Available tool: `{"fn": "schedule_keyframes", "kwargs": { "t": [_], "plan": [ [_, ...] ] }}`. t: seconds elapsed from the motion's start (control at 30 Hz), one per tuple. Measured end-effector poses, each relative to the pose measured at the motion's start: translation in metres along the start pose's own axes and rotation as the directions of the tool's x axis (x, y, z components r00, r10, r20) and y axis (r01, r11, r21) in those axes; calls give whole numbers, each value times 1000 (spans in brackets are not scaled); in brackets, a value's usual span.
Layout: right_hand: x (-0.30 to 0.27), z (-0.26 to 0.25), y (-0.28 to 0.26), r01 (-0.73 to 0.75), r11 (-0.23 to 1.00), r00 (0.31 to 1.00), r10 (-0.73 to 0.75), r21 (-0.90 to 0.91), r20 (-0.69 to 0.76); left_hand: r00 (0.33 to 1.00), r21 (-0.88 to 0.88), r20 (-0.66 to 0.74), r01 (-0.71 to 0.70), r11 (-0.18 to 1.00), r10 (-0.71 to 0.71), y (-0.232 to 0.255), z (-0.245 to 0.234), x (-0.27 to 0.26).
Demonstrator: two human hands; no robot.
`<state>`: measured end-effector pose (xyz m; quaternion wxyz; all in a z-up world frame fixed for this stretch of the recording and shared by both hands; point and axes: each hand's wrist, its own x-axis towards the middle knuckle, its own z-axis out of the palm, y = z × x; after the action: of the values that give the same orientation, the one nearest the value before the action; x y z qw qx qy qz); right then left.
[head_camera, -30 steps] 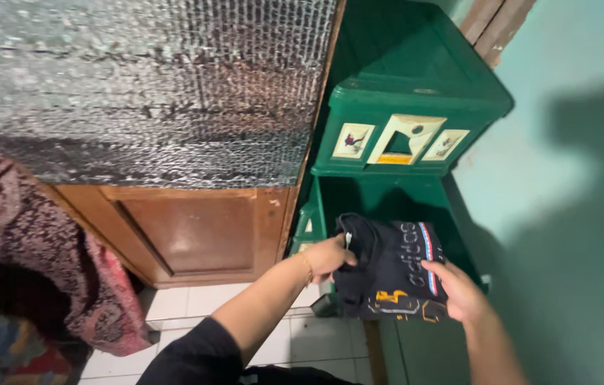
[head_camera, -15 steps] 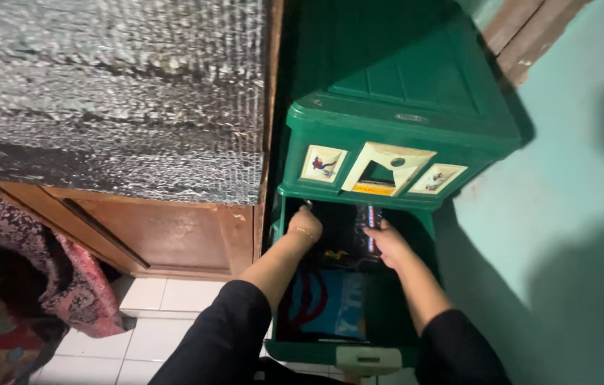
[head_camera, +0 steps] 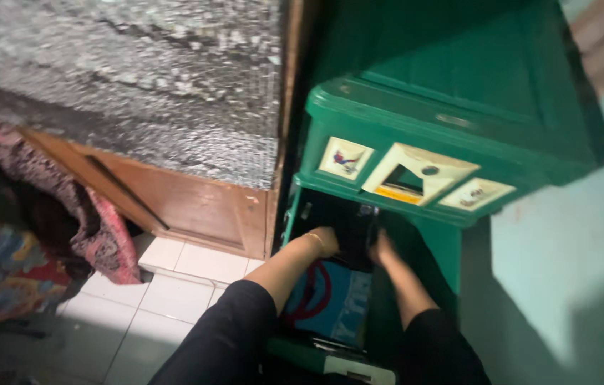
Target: The person folds various clothing items, including t-shirts and shirts, on a white table. They then place each folded item into a green plastic drawer unit.
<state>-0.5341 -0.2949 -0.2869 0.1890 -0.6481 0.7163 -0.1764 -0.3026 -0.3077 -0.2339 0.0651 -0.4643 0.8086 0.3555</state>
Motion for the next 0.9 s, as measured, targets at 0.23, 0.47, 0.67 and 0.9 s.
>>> {"fn": "schedule_keyframes", "kwargs": {
  "t": [0.23, 0.47, 0.67, 0.9],
  "plan": [
    [-14, -56, -48, 446, 859, 892, -402, -252, 208, 819, -203, -558, -289, 936, 132, 37, -7, -60],
    [-44, -117, -173, 391, 912, 912, -365, -123, 186, 597, -113, -783, -416, 902, 177, -8, -53, -241],
    [-128, -43, -390, 489, 868, 810, -489, 87, 325, 593, -60, -805, -97, 993, 9, -119, -26, -424],
    [-303, 117, -622, 709, 625, 419, -746, 327, 518, 519, -333, -759, 209, 919, -393, -235, 79, -694]
  ]
}}
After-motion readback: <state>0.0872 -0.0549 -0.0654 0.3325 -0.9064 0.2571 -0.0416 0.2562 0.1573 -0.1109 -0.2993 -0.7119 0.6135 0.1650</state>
